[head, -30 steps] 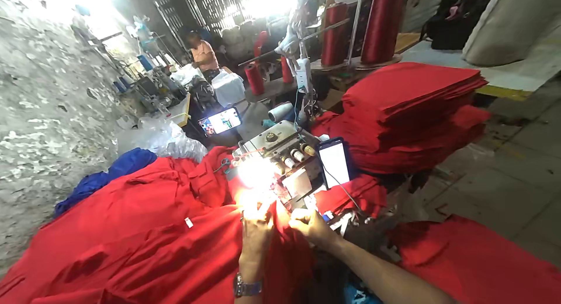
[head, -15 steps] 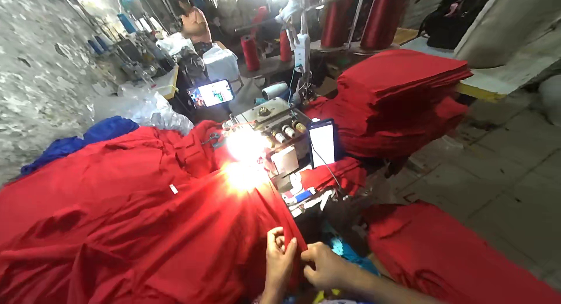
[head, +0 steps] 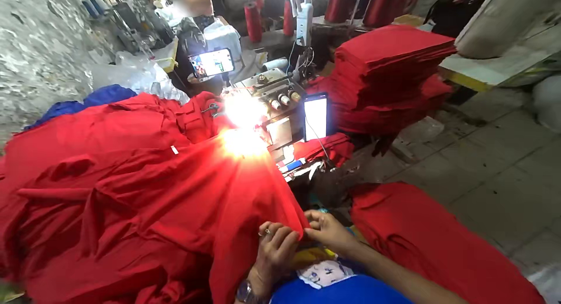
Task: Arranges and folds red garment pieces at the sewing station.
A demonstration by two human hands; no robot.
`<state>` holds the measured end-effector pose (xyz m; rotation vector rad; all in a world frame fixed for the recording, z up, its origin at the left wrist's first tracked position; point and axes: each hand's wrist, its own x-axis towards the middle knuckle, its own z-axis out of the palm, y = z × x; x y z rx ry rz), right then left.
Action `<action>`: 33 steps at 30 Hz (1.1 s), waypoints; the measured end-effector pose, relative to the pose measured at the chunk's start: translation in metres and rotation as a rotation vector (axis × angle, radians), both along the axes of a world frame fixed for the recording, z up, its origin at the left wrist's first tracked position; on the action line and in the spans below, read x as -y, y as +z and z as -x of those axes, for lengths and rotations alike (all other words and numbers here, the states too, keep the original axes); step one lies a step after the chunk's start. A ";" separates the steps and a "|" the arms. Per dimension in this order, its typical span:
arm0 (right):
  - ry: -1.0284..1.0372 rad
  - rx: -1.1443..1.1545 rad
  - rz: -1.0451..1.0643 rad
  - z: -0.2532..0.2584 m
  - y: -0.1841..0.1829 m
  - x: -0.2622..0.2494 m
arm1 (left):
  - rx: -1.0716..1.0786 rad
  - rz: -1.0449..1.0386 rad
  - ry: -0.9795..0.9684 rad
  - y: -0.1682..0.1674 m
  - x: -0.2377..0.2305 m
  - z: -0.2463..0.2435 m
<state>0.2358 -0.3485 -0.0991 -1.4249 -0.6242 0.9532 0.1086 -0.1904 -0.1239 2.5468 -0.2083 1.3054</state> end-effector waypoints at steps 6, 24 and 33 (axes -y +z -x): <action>0.004 -0.087 0.045 -0.001 -0.011 0.012 | -0.056 0.002 -0.057 -0.033 0.002 -0.005; 0.181 -0.015 -0.197 0.002 0.019 0.008 | 0.134 0.043 0.168 -0.018 -0.033 -0.008; 0.041 0.314 -0.125 -0.015 0.024 -0.046 | -0.021 -0.161 0.181 -0.007 -0.092 -0.034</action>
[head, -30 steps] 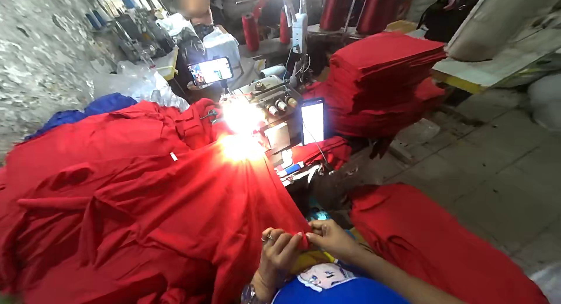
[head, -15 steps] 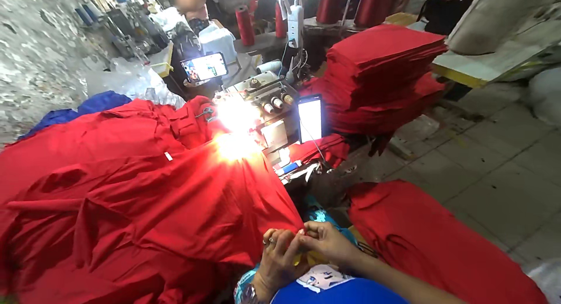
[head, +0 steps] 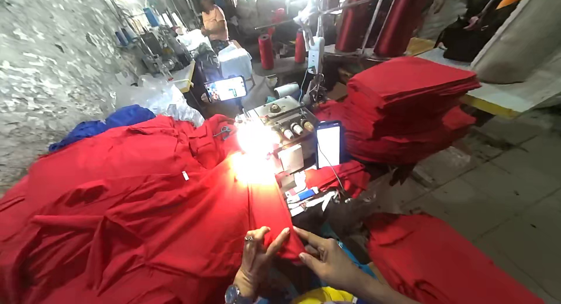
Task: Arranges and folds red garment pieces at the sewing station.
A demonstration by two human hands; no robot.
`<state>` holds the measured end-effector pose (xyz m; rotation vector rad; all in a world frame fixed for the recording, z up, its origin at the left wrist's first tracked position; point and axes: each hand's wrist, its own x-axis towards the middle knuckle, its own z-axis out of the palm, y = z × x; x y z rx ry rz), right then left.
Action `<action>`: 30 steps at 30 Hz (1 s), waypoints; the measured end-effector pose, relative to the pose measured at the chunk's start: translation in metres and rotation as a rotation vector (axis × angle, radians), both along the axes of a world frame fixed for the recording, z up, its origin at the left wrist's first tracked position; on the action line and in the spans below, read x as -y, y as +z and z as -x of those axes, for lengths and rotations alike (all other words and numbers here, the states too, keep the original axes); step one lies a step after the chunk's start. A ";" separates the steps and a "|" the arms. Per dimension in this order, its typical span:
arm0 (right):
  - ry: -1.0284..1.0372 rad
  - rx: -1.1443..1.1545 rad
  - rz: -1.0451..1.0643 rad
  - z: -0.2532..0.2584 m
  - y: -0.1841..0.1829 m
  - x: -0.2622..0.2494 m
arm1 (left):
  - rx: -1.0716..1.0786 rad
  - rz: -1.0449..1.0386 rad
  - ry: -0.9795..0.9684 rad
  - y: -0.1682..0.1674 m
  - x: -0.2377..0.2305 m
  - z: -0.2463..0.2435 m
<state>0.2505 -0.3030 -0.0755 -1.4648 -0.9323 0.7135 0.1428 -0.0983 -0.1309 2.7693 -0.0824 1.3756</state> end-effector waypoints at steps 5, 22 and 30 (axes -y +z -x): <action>-0.138 0.163 0.000 -0.023 -0.022 -0.046 | -0.014 -0.026 0.034 0.006 -0.033 -0.019; -0.289 0.172 -0.111 -0.088 0.035 -0.145 | -0.338 0.015 -0.238 0.105 -0.127 -0.076; -0.304 0.125 -0.091 -0.083 0.042 -0.144 | -0.279 0.325 -0.067 0.107 -0.144 -0.093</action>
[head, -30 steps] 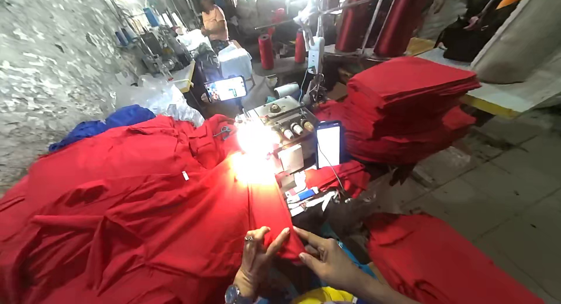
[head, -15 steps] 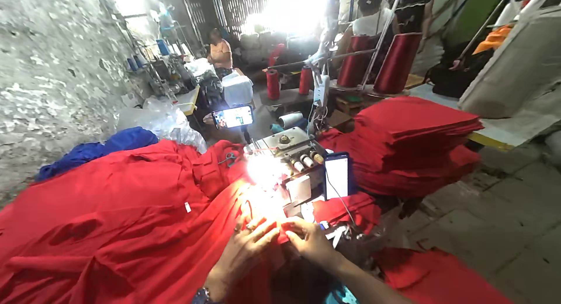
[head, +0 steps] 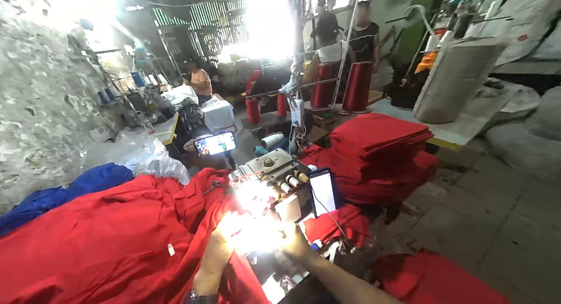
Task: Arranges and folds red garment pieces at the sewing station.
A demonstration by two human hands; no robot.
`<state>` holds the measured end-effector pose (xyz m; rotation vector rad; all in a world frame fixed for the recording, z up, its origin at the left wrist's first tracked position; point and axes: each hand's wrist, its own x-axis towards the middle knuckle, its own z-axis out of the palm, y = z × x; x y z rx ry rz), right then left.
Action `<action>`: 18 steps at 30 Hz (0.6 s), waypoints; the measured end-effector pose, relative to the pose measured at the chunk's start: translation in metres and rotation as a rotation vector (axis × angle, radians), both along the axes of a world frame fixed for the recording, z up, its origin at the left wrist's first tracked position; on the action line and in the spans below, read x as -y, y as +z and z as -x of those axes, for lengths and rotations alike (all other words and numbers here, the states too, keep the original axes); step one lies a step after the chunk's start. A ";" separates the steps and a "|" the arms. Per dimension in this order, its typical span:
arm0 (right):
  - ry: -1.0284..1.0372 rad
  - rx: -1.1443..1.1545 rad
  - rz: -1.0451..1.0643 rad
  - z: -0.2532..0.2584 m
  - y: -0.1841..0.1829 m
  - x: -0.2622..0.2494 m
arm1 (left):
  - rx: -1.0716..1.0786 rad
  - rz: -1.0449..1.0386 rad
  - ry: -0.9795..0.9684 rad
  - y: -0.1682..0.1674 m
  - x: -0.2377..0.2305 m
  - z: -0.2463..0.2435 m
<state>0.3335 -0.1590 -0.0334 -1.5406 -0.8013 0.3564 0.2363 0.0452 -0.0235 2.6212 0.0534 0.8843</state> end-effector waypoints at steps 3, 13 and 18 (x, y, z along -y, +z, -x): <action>0.057 -0.128 -0.015 0.008 0.000 0.003 | 0.055 -0.025 0.172 -0.007 0.015 0.008; 0.489 0.155 0.145 0.019 0.002 0.004 | -0.148 0.262 0.504 -0.023 0.150 0.059; 0.237 0.366 0.165 0.005 -0.017 0.011 | -0.333 0.348 0.081 -0.025 0.176 0.068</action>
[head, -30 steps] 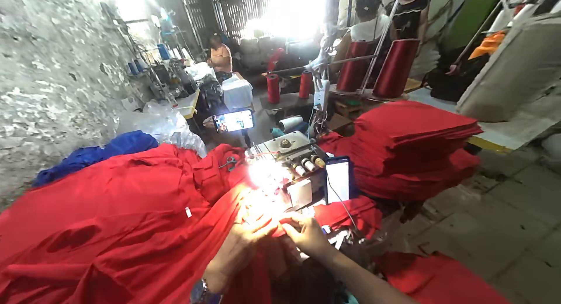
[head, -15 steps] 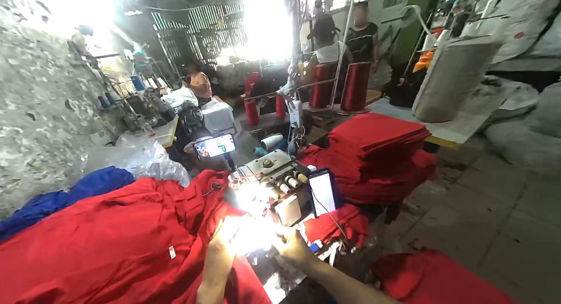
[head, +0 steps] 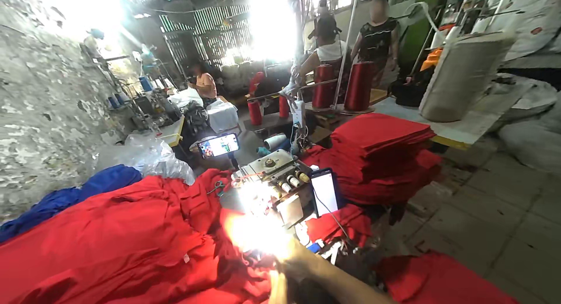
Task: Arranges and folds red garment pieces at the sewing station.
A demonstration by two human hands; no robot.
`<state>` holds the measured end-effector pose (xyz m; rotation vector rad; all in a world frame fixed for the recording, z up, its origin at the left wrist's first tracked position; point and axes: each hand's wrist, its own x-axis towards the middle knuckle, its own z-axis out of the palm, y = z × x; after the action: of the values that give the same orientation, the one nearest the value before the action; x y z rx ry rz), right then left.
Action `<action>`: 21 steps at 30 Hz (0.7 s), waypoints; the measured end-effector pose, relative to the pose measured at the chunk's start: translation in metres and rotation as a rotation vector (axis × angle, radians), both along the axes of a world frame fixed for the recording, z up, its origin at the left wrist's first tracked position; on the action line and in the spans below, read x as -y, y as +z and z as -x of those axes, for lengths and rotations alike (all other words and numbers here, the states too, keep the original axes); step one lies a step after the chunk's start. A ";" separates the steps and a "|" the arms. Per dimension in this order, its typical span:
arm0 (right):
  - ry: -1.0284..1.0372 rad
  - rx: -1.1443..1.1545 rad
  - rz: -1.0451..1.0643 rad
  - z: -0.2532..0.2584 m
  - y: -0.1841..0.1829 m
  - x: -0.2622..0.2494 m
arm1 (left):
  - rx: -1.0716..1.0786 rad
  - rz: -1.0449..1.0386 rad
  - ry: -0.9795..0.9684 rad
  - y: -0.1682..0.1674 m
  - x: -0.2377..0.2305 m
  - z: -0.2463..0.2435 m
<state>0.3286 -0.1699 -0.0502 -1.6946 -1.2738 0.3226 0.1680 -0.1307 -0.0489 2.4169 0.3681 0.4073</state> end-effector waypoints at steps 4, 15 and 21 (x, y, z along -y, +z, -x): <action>-0.225 0.014 0.058 -0.034 -0.001 0.012 | 0.059 0.047 -0.202 0.012 -0.011 -0.002; 0.308 -0.152 -0.762 -0.002 0.054 0.063 | 0.219 -0.148 -0.399 0.120 -0.050 -0.030; 0.126 -0.148 -0.548 0.060 0.047 0.054 | 0.507 -0.502 -0.321 0.239 -0.063 -0.042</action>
<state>0.2682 -0.2244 -0.0032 -1.1103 -1.2227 0.1477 0.2095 -0.0678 0.1905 2.6534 -0.3848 1.0289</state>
